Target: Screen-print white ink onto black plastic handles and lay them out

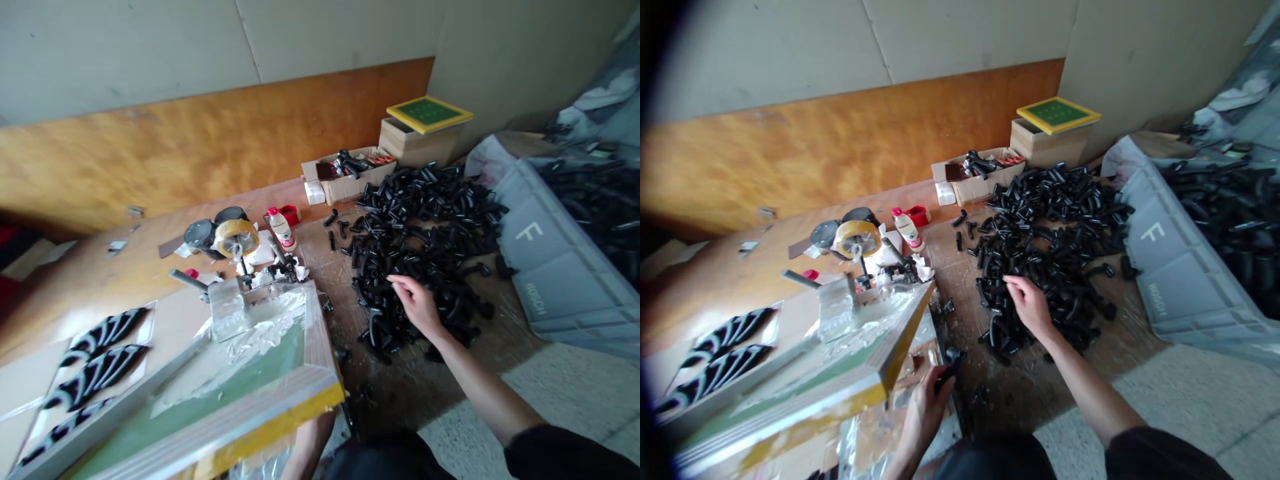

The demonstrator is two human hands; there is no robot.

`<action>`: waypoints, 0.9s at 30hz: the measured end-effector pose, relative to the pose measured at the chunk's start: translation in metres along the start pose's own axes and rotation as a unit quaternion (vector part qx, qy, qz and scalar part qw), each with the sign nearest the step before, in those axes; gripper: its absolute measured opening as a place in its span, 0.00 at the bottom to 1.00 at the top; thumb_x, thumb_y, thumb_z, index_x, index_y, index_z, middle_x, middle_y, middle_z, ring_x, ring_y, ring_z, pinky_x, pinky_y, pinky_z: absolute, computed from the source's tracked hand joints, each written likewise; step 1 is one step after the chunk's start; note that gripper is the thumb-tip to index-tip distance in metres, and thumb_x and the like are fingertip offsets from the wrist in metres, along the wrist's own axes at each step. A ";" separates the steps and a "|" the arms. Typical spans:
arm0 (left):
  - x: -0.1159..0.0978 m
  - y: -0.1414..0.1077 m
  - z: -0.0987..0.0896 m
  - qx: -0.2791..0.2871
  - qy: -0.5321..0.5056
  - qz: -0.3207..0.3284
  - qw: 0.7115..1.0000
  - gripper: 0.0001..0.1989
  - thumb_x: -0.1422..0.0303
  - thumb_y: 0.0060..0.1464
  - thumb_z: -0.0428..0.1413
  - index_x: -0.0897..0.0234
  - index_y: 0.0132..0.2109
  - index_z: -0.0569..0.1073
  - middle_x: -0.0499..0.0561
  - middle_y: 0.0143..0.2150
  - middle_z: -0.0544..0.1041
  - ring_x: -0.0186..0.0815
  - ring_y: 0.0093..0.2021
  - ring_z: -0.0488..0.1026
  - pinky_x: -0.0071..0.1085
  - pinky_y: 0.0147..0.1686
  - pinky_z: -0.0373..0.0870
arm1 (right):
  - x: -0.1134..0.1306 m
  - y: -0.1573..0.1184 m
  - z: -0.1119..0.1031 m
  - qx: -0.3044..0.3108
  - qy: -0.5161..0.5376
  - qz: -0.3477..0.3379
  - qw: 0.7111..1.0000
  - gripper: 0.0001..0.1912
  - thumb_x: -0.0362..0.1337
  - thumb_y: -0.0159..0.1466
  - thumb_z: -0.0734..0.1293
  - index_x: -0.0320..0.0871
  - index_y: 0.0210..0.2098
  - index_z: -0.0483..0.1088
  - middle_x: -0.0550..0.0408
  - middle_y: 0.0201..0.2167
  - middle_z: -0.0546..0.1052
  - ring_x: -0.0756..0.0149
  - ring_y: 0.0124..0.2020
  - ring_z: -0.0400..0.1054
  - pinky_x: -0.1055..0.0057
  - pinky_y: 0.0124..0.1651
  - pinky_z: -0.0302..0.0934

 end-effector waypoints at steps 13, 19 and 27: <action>-0.012 0.049 0.069 0.109 -0.305 -0.148 0.934 0.36 0.60 0.52 0.60 0.65 0.65 0.62 0.59 0.65 0.65 0.47 0.66 0.60 0.42 0.65 0.54 | -0.176 -0.122 -0.086 -0.264 -0.137 0.197 0.934 0.41 0.60 0.65 0.50 0.35 0.64 0.59 0.37 0.63 0.63 0.50 0.65 0.53 0.50 0.65 0.46; -0.013 0.027 0.065 0.097 -0.319 -0.158 0.929 0.29 0.61 0.50 0.61 0.64 0.58 0.70 0.59 0.60 0.72 0.48 0.62 0.66 0.44 0.62 0.60 | -0.146 -0.129 -0.020 -0.283 -0.098 0.254 0.920 0.41 0.62 0.62 0.55 0.37 0.63 0.59 0.37 0.66 0.52 0.47 0.67 0.45 0.51 0.66 0.44; -0.024 0.010 0.051 0.087 -0.341 -0.147 0.925 0.25 0.60 0.50 0.61 0.64 0.54 0.73 0.58 0.58 0.74 0.46 0.59 0.69 0.42 0.60 0.64 | -0.107 -0.127 0.048 -0.186 -0.116 0.345 0.913 0.45 0.61 0.63 0.53 0.35 0.68 0.45 0.36 0.69 0.35 0.42 0.69 0.37 0.51 0.64 0.50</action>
Point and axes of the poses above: each hand's wrist, its own y-axis towards the middle knuckle, its own z-axis out of the palm, x = y × z, the point moved 3 cm from there along y, towards the middle knuckle
